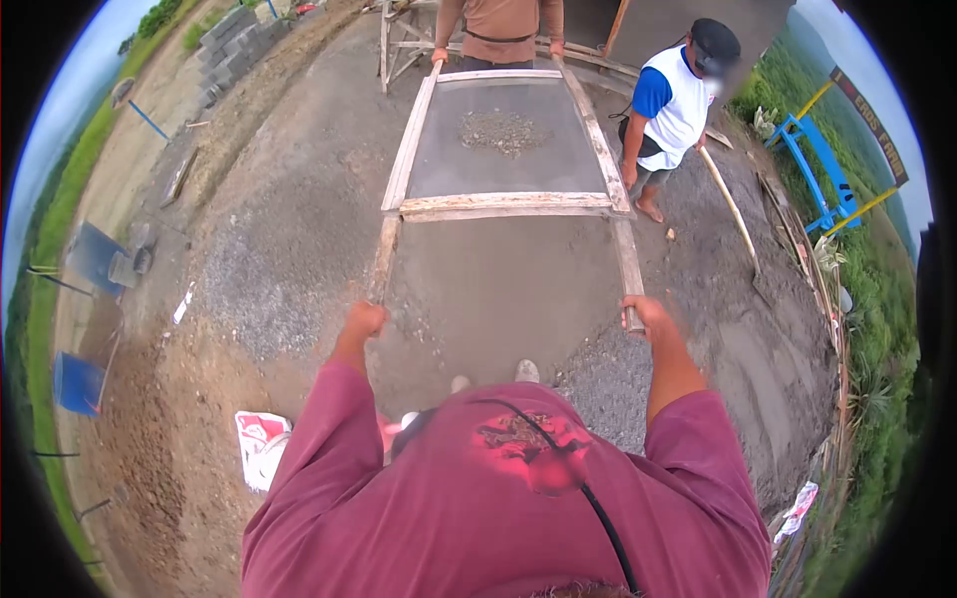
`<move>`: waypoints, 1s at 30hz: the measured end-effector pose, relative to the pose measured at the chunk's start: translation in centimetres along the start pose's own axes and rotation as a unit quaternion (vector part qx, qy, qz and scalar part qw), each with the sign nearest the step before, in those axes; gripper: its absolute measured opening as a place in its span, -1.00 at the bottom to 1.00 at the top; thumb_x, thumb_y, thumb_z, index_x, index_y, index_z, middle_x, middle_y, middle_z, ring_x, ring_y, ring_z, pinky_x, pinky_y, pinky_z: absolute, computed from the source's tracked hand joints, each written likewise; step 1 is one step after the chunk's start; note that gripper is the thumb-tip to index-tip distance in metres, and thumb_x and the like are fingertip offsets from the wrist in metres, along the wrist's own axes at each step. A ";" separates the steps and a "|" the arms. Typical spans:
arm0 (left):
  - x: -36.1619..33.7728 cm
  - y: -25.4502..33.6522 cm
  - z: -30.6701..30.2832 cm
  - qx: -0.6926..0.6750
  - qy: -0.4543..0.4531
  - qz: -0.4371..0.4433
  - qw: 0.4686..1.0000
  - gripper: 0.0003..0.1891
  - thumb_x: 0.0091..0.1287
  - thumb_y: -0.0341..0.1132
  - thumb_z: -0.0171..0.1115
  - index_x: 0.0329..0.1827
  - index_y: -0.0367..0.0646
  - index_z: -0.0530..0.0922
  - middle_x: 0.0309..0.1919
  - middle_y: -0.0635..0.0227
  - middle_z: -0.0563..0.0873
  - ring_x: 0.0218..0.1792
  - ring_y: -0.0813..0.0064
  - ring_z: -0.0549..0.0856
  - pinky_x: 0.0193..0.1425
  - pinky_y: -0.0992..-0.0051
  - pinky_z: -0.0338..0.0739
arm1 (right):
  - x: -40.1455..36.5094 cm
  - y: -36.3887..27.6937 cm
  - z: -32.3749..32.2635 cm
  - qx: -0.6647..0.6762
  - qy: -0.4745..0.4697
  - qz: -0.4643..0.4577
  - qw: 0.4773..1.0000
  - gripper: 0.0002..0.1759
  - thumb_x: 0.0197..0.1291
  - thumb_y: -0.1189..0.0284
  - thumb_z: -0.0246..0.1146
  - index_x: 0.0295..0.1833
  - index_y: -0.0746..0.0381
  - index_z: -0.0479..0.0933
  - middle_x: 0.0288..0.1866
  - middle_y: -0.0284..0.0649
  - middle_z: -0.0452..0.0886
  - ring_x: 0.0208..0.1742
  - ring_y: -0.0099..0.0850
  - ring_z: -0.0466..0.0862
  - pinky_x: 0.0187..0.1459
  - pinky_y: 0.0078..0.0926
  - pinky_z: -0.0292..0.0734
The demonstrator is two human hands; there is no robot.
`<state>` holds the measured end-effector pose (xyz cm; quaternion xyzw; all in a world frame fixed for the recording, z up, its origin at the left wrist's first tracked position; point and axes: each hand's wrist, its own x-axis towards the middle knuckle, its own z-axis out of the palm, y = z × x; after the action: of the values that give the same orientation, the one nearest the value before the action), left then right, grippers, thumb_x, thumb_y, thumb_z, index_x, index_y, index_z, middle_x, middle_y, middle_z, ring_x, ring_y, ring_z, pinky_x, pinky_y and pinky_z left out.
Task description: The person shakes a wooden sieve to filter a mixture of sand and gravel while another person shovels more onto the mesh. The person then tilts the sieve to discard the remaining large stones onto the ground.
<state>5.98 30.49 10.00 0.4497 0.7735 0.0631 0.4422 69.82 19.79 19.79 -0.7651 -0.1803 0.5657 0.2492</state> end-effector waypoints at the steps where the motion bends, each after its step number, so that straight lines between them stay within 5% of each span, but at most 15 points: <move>1: 0.4 -4.8 2.6 0.030 -0.002 0.022 0.999 -0.74 0.09 -0.24 0.31 -0.49 -0.34 0.71 -0.57 0.04 0.73 -0.50 0.18 0.78 -0.34 0.20 0.64 | 0.2 4.4 0.4 0.017 -0.010 -0.002 1.000 -0.76 0.12 0.25 0.34 -0.16 0.13 0.59 -0.41 -0.34 0.66 -0.45 -0.45 0.70 -0.35 -0.30 0.58; 5: -7.6 -21.7 9.5 0.097 -0.048 -0.042 0.993 -0.69 0.06 -0.19 0.33 -0.48 -0.35 0.71 -0.53 0.02 0.76 -0.41 0.17 0.82 -0.23 0.24 0.70 | -3.6 24.7 2.5 0.083 -0.008 0.004 0.997 -0.82 -0.05 0.43 0.35 -0.42 0.35 0.65 -0.49 -0.10 0.67 -0.51 -0.26 0.69 -0.40 -0.33 0.56; 6: -9.9 -26.1 9.5 0.169 -0.123 0.047 0.977 -0.70 0.07 -0.20 0.35 -0.41 -0.36 0.71 -0.50 0.06 0.77 -0.43 0.24 0.80 -0.27 0.27 0.69 | -6.3 27.5 3.0 0.041 0.010 0.020 0.999 -0.78 -0.10 0.39 0.40 -0.43 0.37 0.66 -0.49 -0.08 0.68 -0.48 -0.26 0.71 -0.37 -0.31 0.56; 8: -15.0 -29.1 9.3 0.198 -0.138 0.005 0.970 -0.68 0.05 -0.30 0.45 -0.24 -0.40 0.68 -0.50 0.09 0.75 -0.50 0.35 0.76 -0.41 0.28 0.64 | -6.8 34.2 2.6 0.014 0.030 0.036 0.999 -0.67 0.06 0.32 0.43 -0.17 0.37 0.70 -0.22 -0.01 0.73 -0.12 -0.29 0.73 -0.04 -0.22 0.59; 9: -19.3 -26.1 8.2 0.048 -0.056 -0.103 0.992 -0.71 0.00 -0.38 0.49 -0.29 -0.40 0.67 -0.53 0.10 0.74 -0.53 0.38 0.74 -0.44 0.28 0.61 | -7.1 37.5 2.4 0.001 0.039 0.045 0.998 -0.61 0.14 0.28 0.44 -0.04 0.37 0.72 -0.08 0.03 0.75 0.05 -0.30 0.74 0.12 -0.18 0.61; 13: -25.4 -16.6 3.8 0.003 0.028 -0.096 0.995 -0.78 -0.02 -0.44 0.50 -0.37 -0.40 0.68 -0.51 0.07 0.76 -0.48 0.44 0.76 -0.45 0.31 0.59 | -6.0 34.7 3.2 -0.101 0.049 0.044 0.993 -0.64 -0.03 0.29 0.47 -0.22 0.38 0.70 -0.31 -0.07 0.71 -0.25 -0.29 0.71 -0.19 -0.19 0.57; 15: -14.0 -26.2 5.9 0.103 -0.129 0.060 0.985 -0.79 0.07 -0.37 0.48 -0.45 -0.39 0.69 -0.49 0.05 0.77 -0.46 0.38 0.78 -0.44 0.32 0.61 | -6.4 33.6 4.9 -0.145 0.049 0.050 0.987 -0.65 -0.12 0.30 0.48 -0.31 0.38 0.69 -0.42 -0.12 0.69 -0.40 -0.29 0.69 -0.34 -0.20 0.56; 16: -9.0 -27.6 6.6 0.137 -0.115 0.076 0.981 -0.72 0.12 -0.25 0.44 -0.50 -0.37 0.71 -0.48 0.04 0.79 -0.48 0.29 0.79 -0.40 0.29 0.64 | -4.8 31.2 5.2 -0.040 -0.002 0.051 0.998 -0.72 -0.04 0.33 0.43 -0.31 0.34 0.67 -0.44 -0.13 0.66 -0.44 -0.26 0.67 -0.38 -0.22 0.56; 18: -3.5 -19.2 4.6 0.003 -0.065 -0.078 0.995 -0.75 0.15 -0.23 0.36 -0.47 -0.28 0.71 -0.51 0.09 0.78 -0.45 0.22 0.81 -0.31 0.22 0.67 | -0.3 23.1 5.7 0.100 -0.029 0.057 0.993 -0.77 0.06 0.38 0.36 -0.22 0.30 0.61 -0.45 -0.15 0.63 -0.49 -0.25 0.67 -0.45 -0.23 0.56; 20: 0.1 -9.6 0.3 0.104 -0.010 0.005 0.995 -0.74 0.14 -0.24 0.30 -0.49 -0.31 0.69 -0.54 0.06 0.76 -0.51 0.21 0.78 -0.37 0.19 0.63 | 1.3 13.4 5.1 0.092 -0.025 -0.013 0.995 -0.77 0.07 0.34 0.35 -0.21 0.23 0.59 -0.48 -0.24 0.62 -0.49 -0.33 0.67 -0.41 -0.21 0.56; 21: 1.6 -5.8 -1.8 0.068 0.020 0.020 0.997 -0.75 0.11 -0.25 0.32 -0.50 -0.32 0.70 -0.58 0.09 0.74 -0.56 0.24 0.74 -0.42 0.19 0.60 | -0.8 7.1 4.5 0.033 -0.022 -0.007 0.999 -0.78 0.06 0.27 0.36 -0.23 0.13 0.57 -0.45 -0.33 0.65 -0.53 -0.42 0.67 -0.44 -0.28 0.55; 22: -0.9 0.0 -4.7 0.038 0.010 0.019 0.999 -0.77 0.09 -0.28 0.33 -0.52 -0.32 0.71 -0.60 0.13 0.72 -0.57 0.24 0.73 -0.45 0.20 0.58 | -1.5 2.7 3.8 0.024 -0.010 -0.020 0.999 -0.72 0.05 0.25 0.37 -0.15 0.10 0.57 -0.43 -0.37 0.65 -0.42 -0.44 0.70 -0.16 -0.14 0.55; 24: -2.5 5.4 -7.9 0.032 -0.007 0.025 0.999 -0.79 0.07 -0.31 0.33 -0.57 -0.30 0.69 -0.62 0.16 0.70 -0.58 0.23 0.71 -0.47 0.20 0.56 | -2.3 -3.4 2.1 -0.009 -0.005 -0.008 1.000 -0.70 0.05 0.24 0.37 -0.11 0.08 0.56 -0.41 -0.38 0.65 -0.40 -0.45 0.70 -0.17 -0.16 0.56; 27: -4.2 4.8 -7.2 0.013 -0.005 0.014 1.000 -0.78 0.09 -0.29 0.31 -0.60 -0.26 0.69 -0.63 0.13 0.71 -0.57 0.20 0.72 -0.42 0.19 0.59 | -4.1 -4.2 2.3 -0.018 0.014 0.004 1.000 -0.73 0.08 0.23 0.37 -0.15 0.10 0.56 -0.43 -0.35 0.65 -0.50 -0.45 0.68 -0.38 -0.27 0.55; 30: 0.9 -9.9 2.1 0.039 0.010 0.029 0.999 -0.65 0.10 -0.14 0.27 -0.53 -0.32 0.71 -0.56 -0.03 0.74 -0.39 0.03 0.81 -0.18 0.13 0.66 | -3.3 7.1 4.1 0.032 0.018 -0.014 0.999 -0.71 0.06 0.26 0.37 -0.16 0.18 0.58 -0.43 -0.27 0.64 -0.52 -0.36 0.67 -0.44 -0.28 0.56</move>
<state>0.97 24.71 3.26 0.4878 0.7665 0.0502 0.4147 64.87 12.94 17.20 -0.7640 -0.1682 0.5542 0.2842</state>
